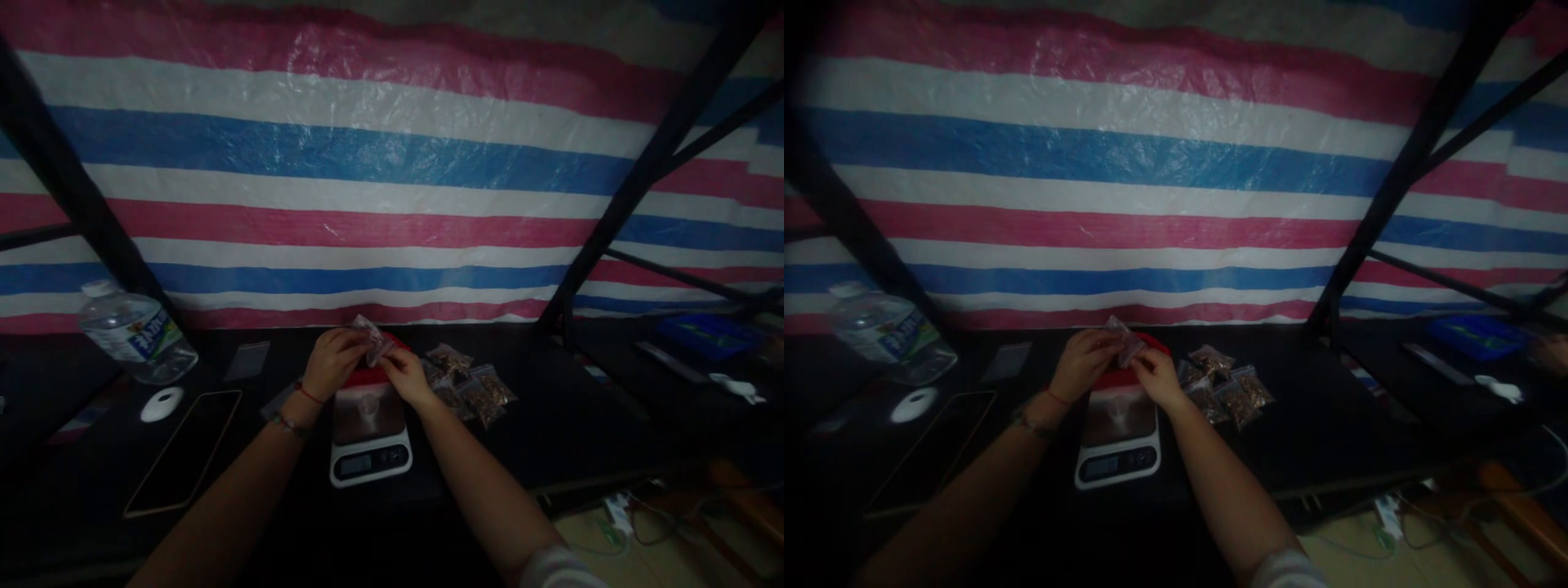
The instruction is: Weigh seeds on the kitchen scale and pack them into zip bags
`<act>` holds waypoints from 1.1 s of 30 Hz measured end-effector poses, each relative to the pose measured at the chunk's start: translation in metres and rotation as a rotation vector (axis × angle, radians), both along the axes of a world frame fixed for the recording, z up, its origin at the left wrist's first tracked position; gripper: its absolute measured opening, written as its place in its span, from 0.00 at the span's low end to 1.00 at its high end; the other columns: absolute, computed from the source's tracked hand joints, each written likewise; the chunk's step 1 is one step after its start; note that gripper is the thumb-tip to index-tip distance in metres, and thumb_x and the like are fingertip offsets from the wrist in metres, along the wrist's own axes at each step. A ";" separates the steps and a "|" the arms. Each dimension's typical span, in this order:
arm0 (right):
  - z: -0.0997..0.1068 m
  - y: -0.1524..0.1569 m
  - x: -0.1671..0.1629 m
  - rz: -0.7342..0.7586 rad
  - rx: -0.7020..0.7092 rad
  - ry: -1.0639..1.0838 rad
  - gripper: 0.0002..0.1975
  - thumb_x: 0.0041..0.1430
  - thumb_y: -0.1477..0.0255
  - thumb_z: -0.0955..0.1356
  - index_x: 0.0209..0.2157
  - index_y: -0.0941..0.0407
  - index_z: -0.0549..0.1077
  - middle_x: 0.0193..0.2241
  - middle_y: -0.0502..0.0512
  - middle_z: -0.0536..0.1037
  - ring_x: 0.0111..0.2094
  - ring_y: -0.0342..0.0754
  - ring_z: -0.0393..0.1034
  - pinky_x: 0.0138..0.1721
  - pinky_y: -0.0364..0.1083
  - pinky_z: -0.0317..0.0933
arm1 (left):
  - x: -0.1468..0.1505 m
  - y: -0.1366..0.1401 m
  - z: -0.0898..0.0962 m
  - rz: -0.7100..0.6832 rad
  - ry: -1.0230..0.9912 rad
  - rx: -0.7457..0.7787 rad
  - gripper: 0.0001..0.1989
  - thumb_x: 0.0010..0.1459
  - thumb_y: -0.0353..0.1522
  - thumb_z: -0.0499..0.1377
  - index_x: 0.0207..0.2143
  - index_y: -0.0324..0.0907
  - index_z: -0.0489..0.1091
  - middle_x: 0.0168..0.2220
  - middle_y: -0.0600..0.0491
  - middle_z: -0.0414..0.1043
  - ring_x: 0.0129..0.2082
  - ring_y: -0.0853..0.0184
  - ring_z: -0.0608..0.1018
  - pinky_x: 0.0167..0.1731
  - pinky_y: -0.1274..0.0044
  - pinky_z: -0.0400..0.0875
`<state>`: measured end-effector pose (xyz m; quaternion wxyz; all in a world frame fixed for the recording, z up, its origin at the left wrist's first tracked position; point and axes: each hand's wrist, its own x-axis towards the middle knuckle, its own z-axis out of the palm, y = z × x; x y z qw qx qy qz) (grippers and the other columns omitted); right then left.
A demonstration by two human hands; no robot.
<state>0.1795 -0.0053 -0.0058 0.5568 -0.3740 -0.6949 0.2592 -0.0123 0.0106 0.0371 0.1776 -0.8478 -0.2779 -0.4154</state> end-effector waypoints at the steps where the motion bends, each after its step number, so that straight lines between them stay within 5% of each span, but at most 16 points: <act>1: 0.001 0.000 -0.001 -0.017 -0.003 0.008 0.06 0.56 0.70 0.67 0.32 0.55 0.78 0.28 0.52 0.79 0.29 0.46 0.72 0.34 0.44 0.66 | 0.001 0.002 -0.003 -0.004 -0.010 0.005 0.09 0.59 0.31 0.58 0.40 0.48 0.76 0.44 0.50 0.76 0.45 0.62 0.73 0.45 0.66 0.69; 11: 0.017 -0.011 0.004 -0.199 0.193 -0.134 0.05 0.56 0.73 0.67 0.28 0.54 0.76 0.27 0.53 0.77 0.32 0.47 0.70 0.36 0.46 0.64 | 0.006 -0.018 -0.017 -0.033 -0.204 -0.019 0.07 0.55 0.30 0.61 0.38 0.44 0.74 0.37 0.51 0.77 0.39 0.64 0.76 0.44 0.67 0.70; 16: 0.017 -0.016 -0.001 -0.158 0.265 -0.196 0.05 0.57 0.72 0.67 0.28 0.54 0.75 0.27 0.53 0.76 0.32 0.47 0.70 0.37 0.47 0.64 | 0.007 -0.019 -0.018 -0.164 -0.130 -0.114 0.09 0.56 0.35 0.62 0.39 0.41 0.73 0.35 0.50 0.77 0.36 0.65 0.77 0.38 0.71 0.72; 23: 0.016 -0.016 -0.003 -0.104 0.272 -0.239 0.06 0.57 0.71 0.68 0.27 0.54 0.74 0.27 0.53 0.76 0.32 0.47 0.70 0.37 0.47 0.64 | 0.008 -0.015 -0.026 -0.137 -0.087 -0.157 0.12 0.57 0.40 0.60 0.36 0.41 0.74 0.31 0.50 0.78 0.33 0.65 0.78 0.35 0.72 0.71; 33: 0.021 -0.017 0.000 -0.008 0.234 -0.277 0.05 0.58 0.70 0.69 0.29 0.54 0.76 0.28 0.53 0.76 0.33 0.48 0.70 0.39 0.49 0.64 | 0.006 -0.021 -0.023 -0.235 -0.140 -0.302 0.09 0.61 0.32 0.55 0.38 0.41 0.75 0.32 0.49 0.78 0.33 0.66 0.79 0.35 0.74 0.73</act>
